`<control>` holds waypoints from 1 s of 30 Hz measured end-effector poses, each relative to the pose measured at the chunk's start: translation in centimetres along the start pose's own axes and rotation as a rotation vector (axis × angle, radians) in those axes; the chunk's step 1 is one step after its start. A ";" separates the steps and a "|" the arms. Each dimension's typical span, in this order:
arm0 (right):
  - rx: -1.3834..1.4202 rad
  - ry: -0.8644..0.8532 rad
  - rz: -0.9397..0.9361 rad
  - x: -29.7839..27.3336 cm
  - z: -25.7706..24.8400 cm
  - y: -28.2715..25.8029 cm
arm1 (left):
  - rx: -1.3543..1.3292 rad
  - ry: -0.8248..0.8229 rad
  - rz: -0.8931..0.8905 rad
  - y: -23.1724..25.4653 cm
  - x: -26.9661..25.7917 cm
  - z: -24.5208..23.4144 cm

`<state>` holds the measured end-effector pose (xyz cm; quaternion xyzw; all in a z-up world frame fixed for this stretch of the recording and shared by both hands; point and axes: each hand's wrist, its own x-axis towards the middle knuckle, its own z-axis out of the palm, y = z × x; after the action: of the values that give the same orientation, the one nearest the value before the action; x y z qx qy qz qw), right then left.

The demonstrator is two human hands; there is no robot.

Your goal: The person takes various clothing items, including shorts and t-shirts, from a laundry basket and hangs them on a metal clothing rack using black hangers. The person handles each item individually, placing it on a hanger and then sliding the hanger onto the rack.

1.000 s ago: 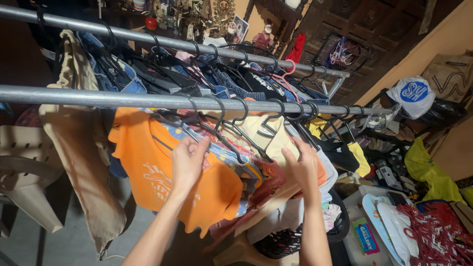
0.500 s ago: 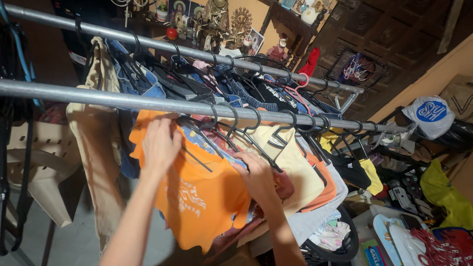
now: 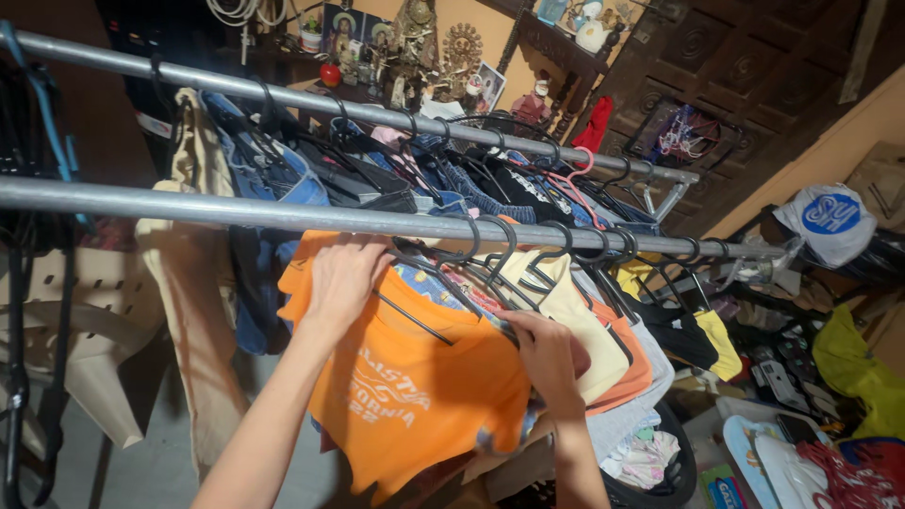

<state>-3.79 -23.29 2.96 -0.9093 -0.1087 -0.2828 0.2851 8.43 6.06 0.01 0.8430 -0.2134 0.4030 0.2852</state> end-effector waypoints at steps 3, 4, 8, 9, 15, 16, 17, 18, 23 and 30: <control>-0.033 0.023 0.004 0.0 -0.4 0.9 | -0.035 -0.109 -0.060 -0.1 0.5 -0.5; -0.047 0.032 0.017 0.1 -0.4 1.4 | -0.050 -0.142 -0.082 -0.4 0.5 -0.8; -0.013 0.016 0.013 -0.4 -0.1 3.1 | -0.143 -0.117 -0.039 -1.4 0.9 -1.2; -0.023 0.010 -0.064 -0.4 0.1 3.5 | -0.164 -0.124 -0.045 -1.6 0.9 -1.1; 0.057 -0.009 -0.036 -1.4 1.5 3.6 | -0.099 -0.230 -0.038 -3.3 0.9 0.3; 0.033 0.000 -0.063 -1.6 1.4 3.3 | -0.101 -0.210 0.009 -4.0 0.7 0.5; 0.009 0.007 -0.088 -1.7 1.2 3.0 | -0.069 -0.226 -0.035 -4.5 0.3 1.1; 0.025 0.005 -0.091 -1.6 1.0 2.5 | -0.032 -0.240 -0.081 -5.3 -0.1 1.4; 0.083 0.083 -0.120 -2.2 -0.5 0.1 | -0.231 -0.232 -0.062 -10.9 -3.0 4.5; 0.091 0.574 -0.105 -7.5 -1.4 -0.2 | -0.108 -0.079 -0.070 -13.8 -7.7 8.9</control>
<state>-10.62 -24.21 -0.39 -0.7716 -0.0833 -0.5375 0.3299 17.01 11.55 -15.01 0.8486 -0.2165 0.3470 0.3356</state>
